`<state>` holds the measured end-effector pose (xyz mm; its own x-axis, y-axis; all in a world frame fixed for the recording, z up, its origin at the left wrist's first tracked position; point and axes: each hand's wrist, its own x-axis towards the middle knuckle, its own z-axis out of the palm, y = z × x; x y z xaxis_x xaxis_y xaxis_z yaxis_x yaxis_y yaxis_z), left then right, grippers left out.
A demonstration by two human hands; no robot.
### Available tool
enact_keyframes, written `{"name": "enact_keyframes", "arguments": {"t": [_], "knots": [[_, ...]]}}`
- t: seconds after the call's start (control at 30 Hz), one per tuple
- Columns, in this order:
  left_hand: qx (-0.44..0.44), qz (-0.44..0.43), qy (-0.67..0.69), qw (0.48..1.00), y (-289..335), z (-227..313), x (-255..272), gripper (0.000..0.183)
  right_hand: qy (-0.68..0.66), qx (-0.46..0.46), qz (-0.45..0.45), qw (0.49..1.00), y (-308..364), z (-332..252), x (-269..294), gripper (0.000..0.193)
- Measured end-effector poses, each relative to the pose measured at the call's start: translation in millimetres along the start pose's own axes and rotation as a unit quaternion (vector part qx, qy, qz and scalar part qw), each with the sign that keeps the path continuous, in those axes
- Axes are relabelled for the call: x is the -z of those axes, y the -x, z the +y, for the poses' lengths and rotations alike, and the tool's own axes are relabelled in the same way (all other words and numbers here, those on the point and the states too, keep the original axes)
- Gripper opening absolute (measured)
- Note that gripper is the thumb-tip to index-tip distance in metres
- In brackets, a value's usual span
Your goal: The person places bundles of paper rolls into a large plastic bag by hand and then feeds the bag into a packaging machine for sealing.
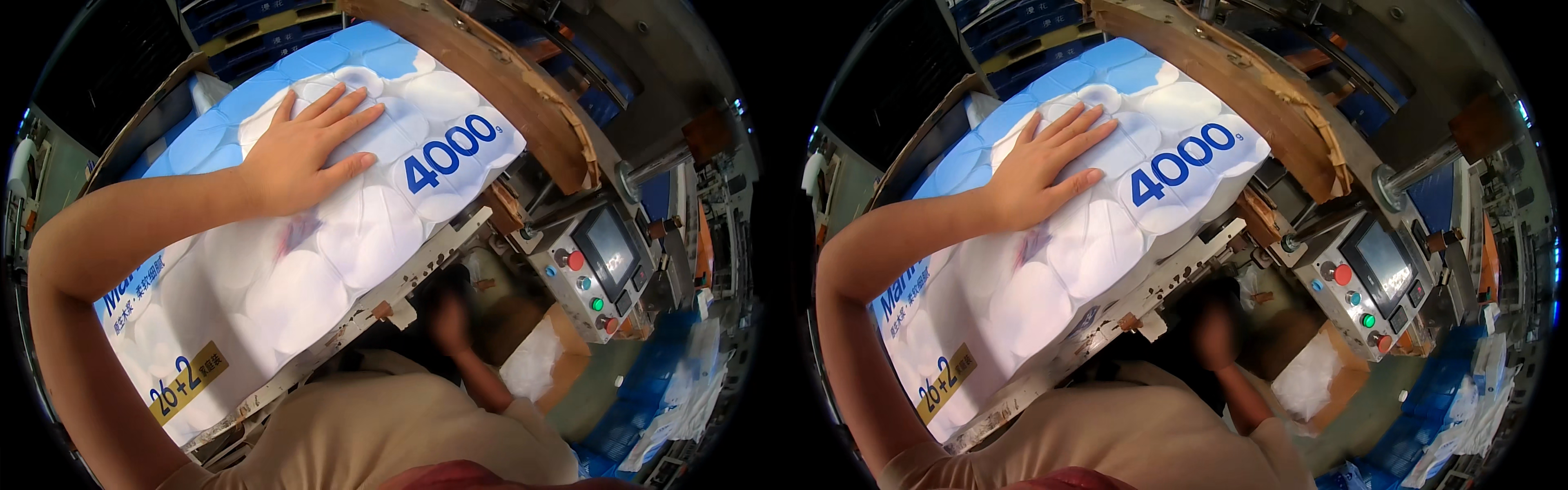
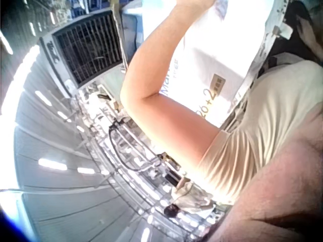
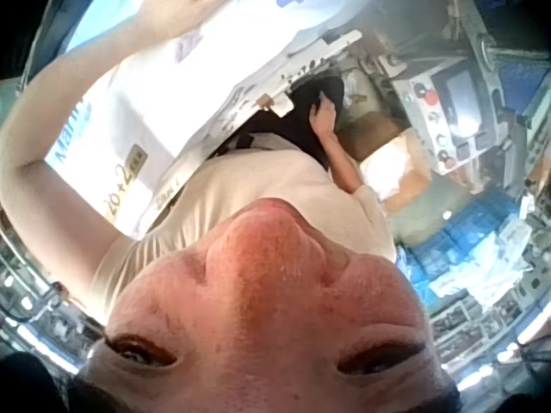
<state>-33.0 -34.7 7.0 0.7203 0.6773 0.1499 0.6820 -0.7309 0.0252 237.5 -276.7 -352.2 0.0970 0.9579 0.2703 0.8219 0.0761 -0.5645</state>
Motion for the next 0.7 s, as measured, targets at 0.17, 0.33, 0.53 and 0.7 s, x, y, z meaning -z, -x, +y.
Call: {"name": "enact_keyframes", "arguments": {"t": [0.17, 0.33, 0.53, 0.7], "knots": [[-0.003, 0.016, 0.009, 1.0, 4, -3, -4, 0.059, 0.021, 0.026, 0.018, 0.999, 3, -9, 8, 0.032], [0.005, -0.001, 0.007, 1.0, 3, -2, -1, 0.064, 0.046, 0.025, 0.016, 0.999, 20, -6, 5, 0.037], [0.024, -0.013, -0.005, 1.0, -3, -8, -4, 0.076, 0.094, 0.052, 0.103, 0.989, 38, 17, -15, 0.034], [0.061, -0.011, 0.029, 0.998, -41, -25, -7, 0.084, 0.093, 0.023, 0.105, 0.99, 51, 25, -22, 0.037]]}}
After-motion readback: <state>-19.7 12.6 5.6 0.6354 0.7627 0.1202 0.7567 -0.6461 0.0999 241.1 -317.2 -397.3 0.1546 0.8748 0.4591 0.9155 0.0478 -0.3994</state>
